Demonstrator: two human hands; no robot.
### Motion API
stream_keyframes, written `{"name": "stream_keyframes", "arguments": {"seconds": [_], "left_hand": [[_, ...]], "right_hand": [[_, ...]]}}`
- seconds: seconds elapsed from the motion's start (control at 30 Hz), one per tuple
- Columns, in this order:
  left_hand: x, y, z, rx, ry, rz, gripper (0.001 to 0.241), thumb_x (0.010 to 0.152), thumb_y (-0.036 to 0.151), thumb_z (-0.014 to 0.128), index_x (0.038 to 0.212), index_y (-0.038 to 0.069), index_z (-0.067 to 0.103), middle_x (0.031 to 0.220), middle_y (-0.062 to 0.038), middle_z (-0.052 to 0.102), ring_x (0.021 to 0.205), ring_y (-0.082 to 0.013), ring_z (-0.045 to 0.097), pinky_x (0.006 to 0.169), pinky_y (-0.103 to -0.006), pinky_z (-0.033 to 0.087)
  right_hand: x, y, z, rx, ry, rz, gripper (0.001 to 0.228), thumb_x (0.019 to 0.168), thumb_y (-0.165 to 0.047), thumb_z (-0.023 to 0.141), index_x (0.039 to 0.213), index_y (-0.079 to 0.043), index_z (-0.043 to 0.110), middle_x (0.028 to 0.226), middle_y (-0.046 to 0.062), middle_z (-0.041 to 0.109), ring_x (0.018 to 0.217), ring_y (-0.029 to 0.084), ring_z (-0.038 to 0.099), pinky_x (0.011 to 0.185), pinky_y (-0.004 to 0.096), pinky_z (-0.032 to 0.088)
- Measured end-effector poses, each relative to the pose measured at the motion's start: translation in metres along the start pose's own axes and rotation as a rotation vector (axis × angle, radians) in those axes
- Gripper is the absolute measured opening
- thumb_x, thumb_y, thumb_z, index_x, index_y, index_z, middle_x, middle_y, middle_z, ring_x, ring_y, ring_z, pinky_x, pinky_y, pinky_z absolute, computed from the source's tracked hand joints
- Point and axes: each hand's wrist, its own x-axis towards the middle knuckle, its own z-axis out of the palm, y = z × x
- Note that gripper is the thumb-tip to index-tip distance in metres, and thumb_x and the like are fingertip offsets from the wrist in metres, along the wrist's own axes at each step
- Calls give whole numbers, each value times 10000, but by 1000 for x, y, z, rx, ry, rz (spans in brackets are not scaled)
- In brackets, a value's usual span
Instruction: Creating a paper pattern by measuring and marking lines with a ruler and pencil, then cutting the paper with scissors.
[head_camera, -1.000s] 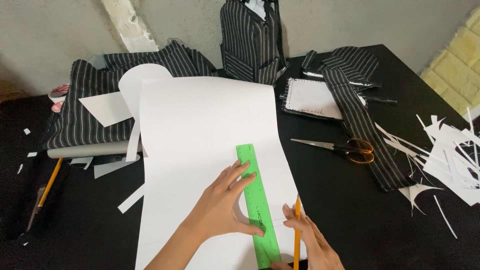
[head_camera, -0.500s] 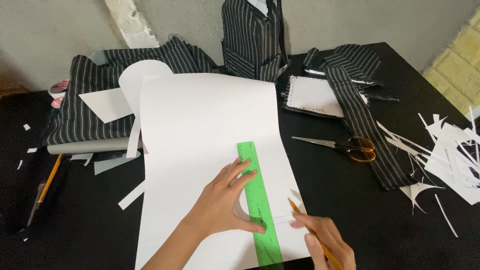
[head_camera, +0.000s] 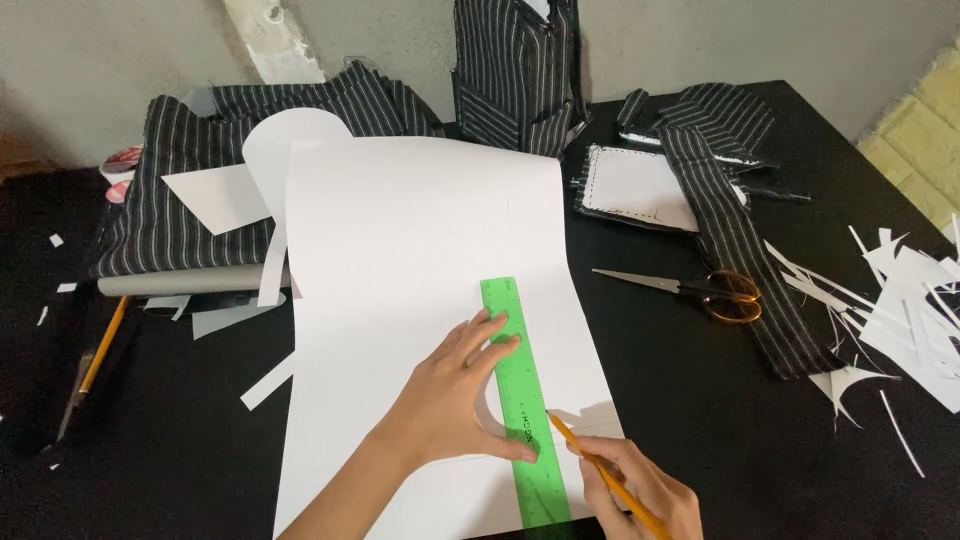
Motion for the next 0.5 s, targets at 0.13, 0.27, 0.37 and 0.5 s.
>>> {"name": "stream_keyframes", "arguments": {"seconds": [0.13,0.27,0.37,0.5], "left_hand": [[-1,-1,1,-2,8,4,1072,520,631,787,1360,85,405,1502,-63,259,1410,-298,151,1069,-491,256],[0,-2,1,-10,25,19,1062,515,636,778,1346,80,420,1491,-66,281,1404,-303,174,1050,-491,291],[0,-2,1,-8,24,14,1068,506,642,775,1343,80,422,1488,-65,285,1404,-302,176,1051,-490,291],[0,-2,2,-2,18,6,1070,505,649,769,1339,76,421,1480,-61,293,1403,-291,181,1049,-487,299]], "right_hand": [[-2,-2,1,-12,14,-79,211,772,-155,631,942,-248,715,789,-120,759,569,-4,680,567,153,535],[-4,2,2,-45,-18,-56,217,770,-167,627,943,-271,707,759,-115,763,631,25,712,616,182,575],[-7,-3,-2,-99,-15,26,221,749,-188,630,901,-315,727,731,-121,762,656,50,710,623,208,558],[-11,-15,-14,-117,-1,51,201,723,-173,643,759,-310,786,679,-176,779,640,27,705,626,193,543]]}}
